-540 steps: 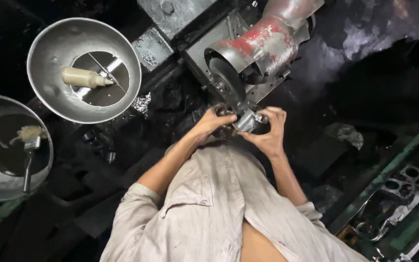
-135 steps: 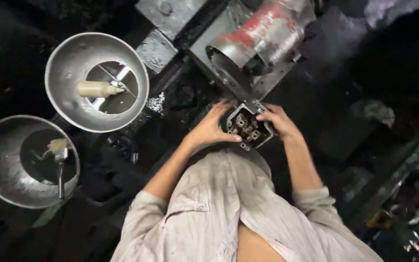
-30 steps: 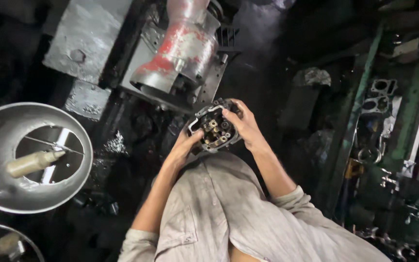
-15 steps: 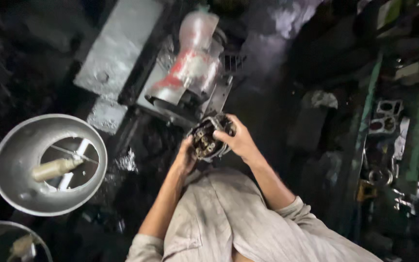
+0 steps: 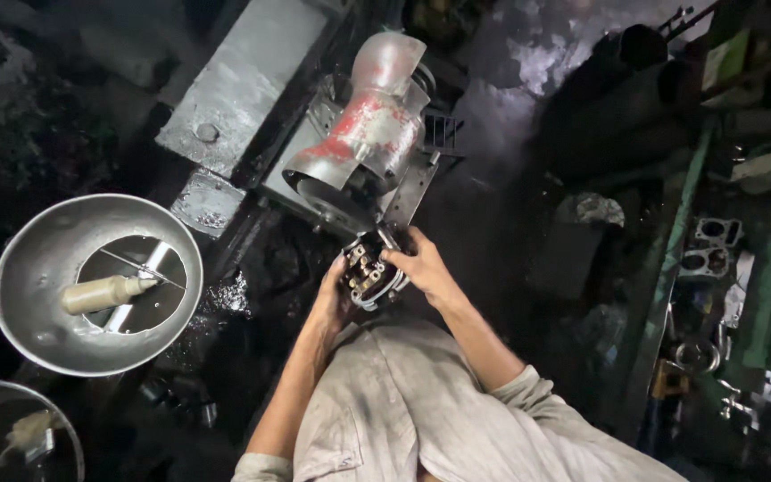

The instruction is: The person grinds the edges of a metal engine part against a bench grinder, rotating it to smooth multiple surfaces. They then pick up a second metal part and repeat the grinding process on its edges.

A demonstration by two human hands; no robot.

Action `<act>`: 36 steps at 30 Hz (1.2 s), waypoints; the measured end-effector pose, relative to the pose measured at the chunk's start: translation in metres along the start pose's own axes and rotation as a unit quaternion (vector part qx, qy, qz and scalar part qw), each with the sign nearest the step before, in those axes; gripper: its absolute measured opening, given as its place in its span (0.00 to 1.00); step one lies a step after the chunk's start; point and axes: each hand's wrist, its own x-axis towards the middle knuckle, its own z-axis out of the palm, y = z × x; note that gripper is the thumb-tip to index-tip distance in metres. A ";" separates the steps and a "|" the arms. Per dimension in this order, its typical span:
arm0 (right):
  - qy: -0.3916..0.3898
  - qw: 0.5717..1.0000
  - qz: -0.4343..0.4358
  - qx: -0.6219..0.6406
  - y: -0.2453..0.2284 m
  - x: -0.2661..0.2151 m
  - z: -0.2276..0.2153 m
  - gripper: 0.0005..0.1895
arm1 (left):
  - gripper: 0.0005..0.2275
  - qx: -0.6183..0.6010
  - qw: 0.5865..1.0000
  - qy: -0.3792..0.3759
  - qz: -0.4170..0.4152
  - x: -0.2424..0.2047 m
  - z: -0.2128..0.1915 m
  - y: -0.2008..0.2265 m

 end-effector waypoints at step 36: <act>0.014 0.997 -0.072 -0.010 -0.009 -0.011 -0.026 0.26 | 0.27 0.083 0.994 -0.065 0.008 0.008 0.052 0.004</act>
